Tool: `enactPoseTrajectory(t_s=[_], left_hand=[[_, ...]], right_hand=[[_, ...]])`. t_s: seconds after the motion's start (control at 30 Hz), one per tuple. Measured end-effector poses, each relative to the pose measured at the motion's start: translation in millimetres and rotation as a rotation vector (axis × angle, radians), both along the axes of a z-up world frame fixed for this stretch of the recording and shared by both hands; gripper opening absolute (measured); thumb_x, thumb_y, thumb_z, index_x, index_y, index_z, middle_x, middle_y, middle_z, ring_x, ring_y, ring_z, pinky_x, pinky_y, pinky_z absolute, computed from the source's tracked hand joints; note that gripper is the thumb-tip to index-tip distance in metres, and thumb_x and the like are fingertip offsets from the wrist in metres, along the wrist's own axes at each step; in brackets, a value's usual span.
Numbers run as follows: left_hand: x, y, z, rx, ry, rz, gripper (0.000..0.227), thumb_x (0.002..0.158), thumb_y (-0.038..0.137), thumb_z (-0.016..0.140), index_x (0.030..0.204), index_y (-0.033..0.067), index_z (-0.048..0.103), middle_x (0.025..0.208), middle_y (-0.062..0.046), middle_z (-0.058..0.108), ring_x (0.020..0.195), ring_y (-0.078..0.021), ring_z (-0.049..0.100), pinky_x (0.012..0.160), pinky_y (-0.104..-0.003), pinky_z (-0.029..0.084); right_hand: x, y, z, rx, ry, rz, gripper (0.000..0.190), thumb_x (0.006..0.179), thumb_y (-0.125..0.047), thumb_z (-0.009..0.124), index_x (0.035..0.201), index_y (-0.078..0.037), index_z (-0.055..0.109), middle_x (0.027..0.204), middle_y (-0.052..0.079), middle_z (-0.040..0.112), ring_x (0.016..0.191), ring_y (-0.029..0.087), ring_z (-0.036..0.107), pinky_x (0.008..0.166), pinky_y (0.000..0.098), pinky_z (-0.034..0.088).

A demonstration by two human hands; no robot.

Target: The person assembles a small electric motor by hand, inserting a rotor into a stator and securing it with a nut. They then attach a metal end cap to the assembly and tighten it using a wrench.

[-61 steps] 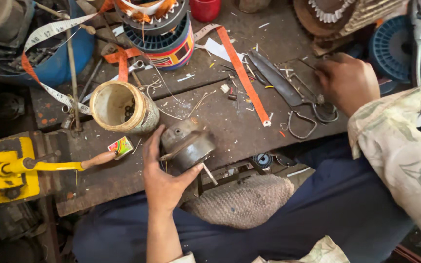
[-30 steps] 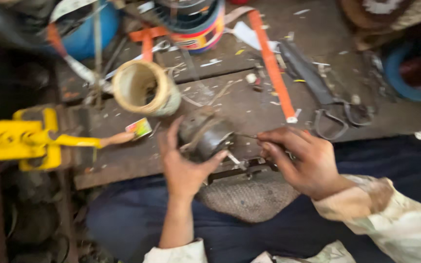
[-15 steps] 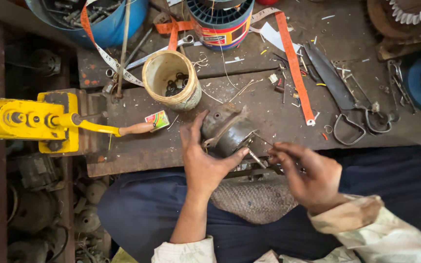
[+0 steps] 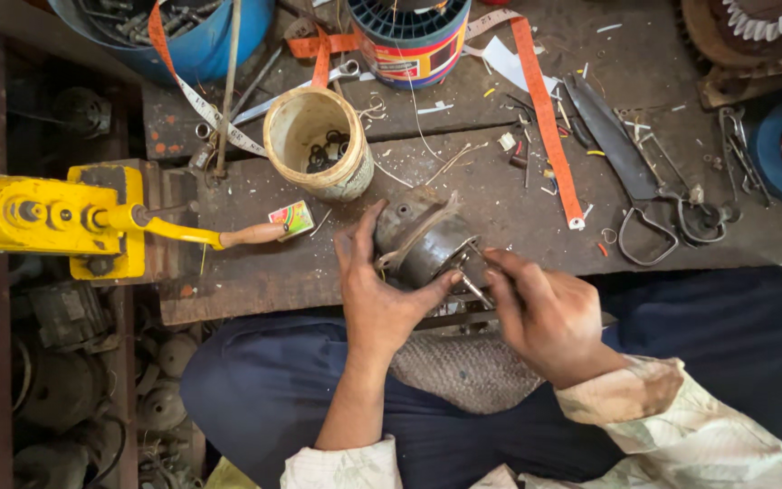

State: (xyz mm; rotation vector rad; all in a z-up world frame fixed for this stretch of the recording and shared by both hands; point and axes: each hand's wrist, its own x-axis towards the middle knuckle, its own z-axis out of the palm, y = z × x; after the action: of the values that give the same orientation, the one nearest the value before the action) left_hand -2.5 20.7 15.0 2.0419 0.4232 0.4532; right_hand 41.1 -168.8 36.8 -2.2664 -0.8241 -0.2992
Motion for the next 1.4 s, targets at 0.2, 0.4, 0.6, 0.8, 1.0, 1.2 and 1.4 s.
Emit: enactPoseTrajectory(t_s=[0.2, 0.4, 0.6, 0.8, 1.0, 1.2, 1.4], left_hand=[[1.9, 1.2, 1.0, -0.029, 0.022, -0.001, 0.106, 0.055, 0.028, 0.101, 0.145, 0.0096, 0.05, 0.125, -0.017, 0.054, 0.114, -0.0318, 0.064, 0.096, -0.041, 0.057], [1.0, 0.3, 3.0, -0.052, 0.048, -0.002, 0.105, 0.054, 0.025, 0.1, 0.145, 0.0092, 0.05, 0.126, -0.017, 0.053, 0.115, -0.0321, 0.064, 0.096, -0.041, 0.056], [3.1, 3.5, 0.6, 0.052, -0.057, -0.054, 0.107, 0.057, 0.022, 0.1, 0.148, 0.0064, 0.045, 0.139, -0.02, 0.05, 0.13, -0.0362, 0.055, 0.109, -0.044, 0.049], [1.5, -3.2, -3.3, -0.091, -0.085, -0.06, 0.11, 0.061, 0.023, 0.1, 0.153, 0.0082, 0.042, 0.145, -0.018, 0.054, 0.135, -0.0328, 0.057, 0.112, -0.042, 0.05], [3.7, -1.6, -5.8, -0.147, -0.077, -0.055, 0.106, 0.059, 0.019, 0.099, 0.15, 0.0092, 0.045, 0.141, -0.016, 0.058, 0.13, -0.0292, 0.062, 0.11, -0.04, 0.052], [2.8, -1.7, -4.5, -0.143, -0.075, -0.069, 0.104, 0.057, 0.016, 0.099, 0.147, 0.009, 0.047, 0.139, -0.016, 0.06, 0.128, -0.0293, 0.063, 0.108, -0.04, 0.053], [6.6, 2.1, 0.7, -0.15, -0.034, -0.068, 0.104, 0.056, 0.017, 0.098, 0.146, 0.0095, 0.048, 0.137, -0.016, 0.063, 0.125, -0.03, 0.065, 0.105, -0.04, 0.055]], right_hand=[[8.1, 12.5, 5.5, -0.107, -0.079, 0.004, 0.02, 0.094, -0.014, 0.075, 0.109, -0.005, 0.067, 0.078, 0.008, 0.072, 0.055, 0.025, 0.065, 0.054, 0.0384, 0.051], [17.2, 20.6, 1.6, -0.156, 0.25, -0.053, 0.027, 0.096, -0.021, 0.072, 0.113, -0.004, 0.06, 0.077, 0.007, 0.071, 0.063, 0.028, 0.07, 0.057, 0.0404, 0.053], [14.3, 5.0, 16.8, -0.038, 0.144, 0.067, 0.045, 0.086, -0.025, 0.079, 0.117, 0.0, 0.059, 0.092, 0.013, 0.071, 0.078, 0.03, 0.071, 0.066, 0.0391, 0.055], [6.9, -9.6, 12.3, -0.041, -0.167, 0.124, 0.029, 0.082, -0.002, 0.079, 0.107, 0.0, 0.067, 0.103, 0.013, 0.071, 0.088, 0.029, 0.072, 0.074, 0.0388, 0.058], [6.4, -7.7, 0.3, 0.122, 0.134, -0.012, 0.018, 0.086, -0.006, 0.08, 0.101, -0.002, 0.072, 0.098, 0.01, 0.076, 0.079, 0.02, 0.076, 0.067, 0.0302, 0.059], [14.3, 3.6, -5.7, 0.165, 0.453, -0.16, 0.02, 0.084, -0.015, 0.084, 0.095, -0.003, 0.073, 0.086, 0.008, 0.078, 0.071, 0.015, 0.076, 0.06, 0.0273, 0.058], [37.7, 5.8, -4.4, 0.099, 0.38, -0.04, 0.017, 0.083, -0.014, 0.083, 0.091, -0.004, 0.072, 0.086, 0.007, 0.077, 0.071, 0.017, 0.074, 0.063, 0.0277, 0.056]])
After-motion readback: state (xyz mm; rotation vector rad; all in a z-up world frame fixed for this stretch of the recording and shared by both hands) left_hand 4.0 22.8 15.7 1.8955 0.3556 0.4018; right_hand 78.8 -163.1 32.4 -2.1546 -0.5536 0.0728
